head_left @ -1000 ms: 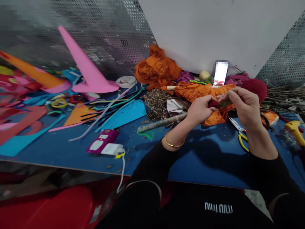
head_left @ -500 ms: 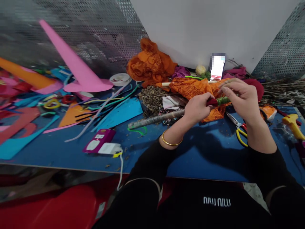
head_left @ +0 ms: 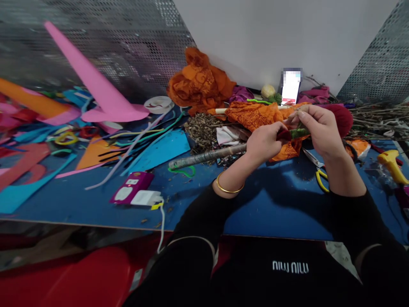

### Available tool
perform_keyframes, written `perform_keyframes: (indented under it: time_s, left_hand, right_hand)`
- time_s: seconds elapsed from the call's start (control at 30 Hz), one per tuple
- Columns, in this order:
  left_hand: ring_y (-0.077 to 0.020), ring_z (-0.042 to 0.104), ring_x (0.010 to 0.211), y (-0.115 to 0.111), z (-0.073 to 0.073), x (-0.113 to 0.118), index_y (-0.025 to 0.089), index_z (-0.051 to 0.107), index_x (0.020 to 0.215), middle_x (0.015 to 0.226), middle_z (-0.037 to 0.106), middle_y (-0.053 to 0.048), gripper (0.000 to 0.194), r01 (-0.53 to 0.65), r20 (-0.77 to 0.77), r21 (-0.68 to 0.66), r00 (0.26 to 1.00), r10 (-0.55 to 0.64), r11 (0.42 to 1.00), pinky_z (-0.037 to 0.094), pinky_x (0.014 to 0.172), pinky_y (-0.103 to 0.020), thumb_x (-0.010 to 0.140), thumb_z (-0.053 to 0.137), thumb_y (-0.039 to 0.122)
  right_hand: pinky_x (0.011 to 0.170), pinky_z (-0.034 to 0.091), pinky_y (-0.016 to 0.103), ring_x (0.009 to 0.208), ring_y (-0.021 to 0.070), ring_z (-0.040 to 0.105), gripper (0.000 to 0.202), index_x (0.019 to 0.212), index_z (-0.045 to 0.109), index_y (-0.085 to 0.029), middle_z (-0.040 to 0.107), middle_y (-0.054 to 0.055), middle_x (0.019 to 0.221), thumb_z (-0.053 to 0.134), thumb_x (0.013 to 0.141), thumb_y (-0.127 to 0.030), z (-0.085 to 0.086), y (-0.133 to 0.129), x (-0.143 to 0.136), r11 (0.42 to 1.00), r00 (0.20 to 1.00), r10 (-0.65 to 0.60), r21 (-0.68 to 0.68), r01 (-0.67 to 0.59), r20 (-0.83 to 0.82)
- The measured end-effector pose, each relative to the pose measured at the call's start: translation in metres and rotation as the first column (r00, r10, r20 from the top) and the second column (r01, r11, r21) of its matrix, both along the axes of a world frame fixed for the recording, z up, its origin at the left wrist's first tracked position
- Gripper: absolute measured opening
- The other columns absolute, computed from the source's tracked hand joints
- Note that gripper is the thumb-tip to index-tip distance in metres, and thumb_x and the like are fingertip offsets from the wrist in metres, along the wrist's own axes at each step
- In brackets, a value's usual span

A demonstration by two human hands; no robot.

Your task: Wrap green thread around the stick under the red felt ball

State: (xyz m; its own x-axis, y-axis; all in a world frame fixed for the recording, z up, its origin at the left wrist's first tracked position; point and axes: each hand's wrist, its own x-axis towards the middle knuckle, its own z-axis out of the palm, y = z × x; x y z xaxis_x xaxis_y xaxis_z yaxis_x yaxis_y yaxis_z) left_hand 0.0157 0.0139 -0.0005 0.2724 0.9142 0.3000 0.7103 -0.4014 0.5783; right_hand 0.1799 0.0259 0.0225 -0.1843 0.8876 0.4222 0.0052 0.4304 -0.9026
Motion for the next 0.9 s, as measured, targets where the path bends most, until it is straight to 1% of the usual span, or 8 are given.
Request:
perform_keyframes:
  time_s: [0.13, 0.27, 0.47, 0.6, 0.7, 0.8, 0.83, 0.9]
  left_hand:
    - [-0.0225, 0.068, 0.085, -0.003, 0.003, 0.002, 0.020, 0.070, 0.096, 0.093, 0.076, -0.006, 0.019, -0.006, -0.099, 0.045, 0.995, 0.011, 0.999, 0.048, 0.074, -0.030, 0.080, 0.060, 0.019]
    - [-0.0223, 0.069, 0.080, -0.007, 0.004, 0.004, 0.020, 0.067, 0.107, 0.092, 0.075, -0.006, 0.027, -0.015, -0.245, 0.144, 0.968, 0.050, 0.989, 0.049, 0.070, -0.030, 0.083, 0.054, 0.020]
    - [-0.0198, 0.068, 0.076, -0.013, 0.007, 0.005, 0.018, 0.059, 0.124, 0.086, 0.074, -0.006, 0.036, 0.037, -0.370, 0.346, 0.924, 0.100, 0.937, 0.047, 0.063, -0.027, 0.090, 0.049, 0.023]
    - [-0.0175, 0.068, 0.076, -0.014, 0.006, 0.005, 0.020, 0.063, 0.117, 0.090, 0.075, -0.005, 0.030, 0.103, -0.354, 0.442, 0.933, 0.068, 0.891, 0.045, 0.061, -0.026, 0.093, 0.047, 0.021]
    - [-0.0174, 0.069, 0.079, -0.011, 0.004, 0.002, 0.018, 0.067, 0.107, 0.093, 0.076, -0.006, 0.024, 0.087, -0.294, 0.482, 0.953, 0.067, 0.872, 0.047, 0.065, -0.026, 0.093, 0.048, 0.019]
    - [-0.0186, 0.070, 0.085, -0.007, 0.005, -0.006, 0.017, 0.068, 0.108, 0.098, 0.076, -0.007, 0.024, 0.035, -0.210, 0.490, 0.974, 0.079, 0.871, 0.049, 0.071, -0.027, 0.093, 0.050, 0.020]
    - [-0.0192, 0.070, 0.086, -0.006, 0.006, -0.009, 0.017, 0.068, 0.109, 0.100, 0.076, -0.007, 0.025, 0.007, -0.184, 0.492, 0.978, 0.096, 0.871, 0.049, 0.072, -0.028, 0.092, 0.051, 0.020]
    - [-0.0200, 0.070, 0.089, -0.003, 0.010, -0.016, 0.017, 0.068, 0.112, 0.105, 0.076, -0.007, 0.027, -0.049, -0.147, 0.494, 0.979, 0.139, 0.868, 0.050, 0.075, -0.028, 0.090, 0.052, 0.019]
  right_hand:
    - [0.072, 0.052, 0.029, 0.075, 0.0137, 0.064, 0.024, 0.067, 0.059, -0.020, 0.067, 0.001, 0.075, 0.063, 0.088, -0.032, -0.006, 0.004, -0.004, 0.998, 0.998, -0.058, 0.022, 0.058, -0.003]
    - [0.074, 0.052, 0.030, 0.077, 0.0141, 0.064, 0.024, 0.069, 0.058, -0.020, 0.067, 0.001, 0.079, 0.061, 0.089, -0.032, -0.011, 0.008, -0.004, 0.997, 0.997, -0.075, 0.032, 0.075, 0.006]
    - [0.078, 0.051, 0.030, 0.081, 0.0140, 0.065, 0.024, 0.068, 0.058, -0.019, 0.067, 0.000, 0.080, 0.059, 0.091, -0.028, -0.001, 0.000, -0.001, 0.990, 0.994, -0.105, 0.096, 0.102, 0.035]
    - [0.079, 0.052, 0.032, 0.083, 0.0152, 0.067, 0.023, 0.069, 0.059, -0.019, 0.067, 0.002, 0.083, 0.060, 0.091, -0.027, 0.007, -0.011, -0.001, 0.990, 0.996, -0.085, 0.115, 0.083, 0.013]
    - [0.077, 0.054, 0.031, 0.077, 0.0132, 0.067, 0.022, 0.071, 0.059, -0.019, 0.066, 0.002, 0.087, 0.062, 0.090, -0.029, 0.010, -0.014, -0.001, 0.994, 0.997, -0.058, 0.092, 0.062, -0.041]
    - [0.060, 0.050, 0.026, 0.057, 0.0085, 0.059, 0.019, 0.073, 0.060, -0.020, 0.062, -0.001, 0.076, 0.063, 0.089, -0.029, 0.014, -0.016, 0.006, 0.996, 0.991, -0.088, 0.023, 0.090, -0.101]
    - [0.053, 0.047, 0.024, 0.049, 0.0071, 0.053, 0.019, 0.073, 0.060, -0.020, 0.059, -0.003, 0.069, 0.064, 0.089, -0.029, 0.017, -0.018, 0.012, 0.996, 0.993, -0.089, -0.004, 0.089, -0.082]
    - [0.045, 0.037, 0.023, 0.042, 0.0055, 0.043, 0.020, 0.072, 0.060, -0.019, 0.052, -0.005, 0.057, 0.064, 0.089, -0.030, 0.026, -0.021, 0.027, 0.997, 0.999, -0.039, -0.064, 0.041, 0.037]
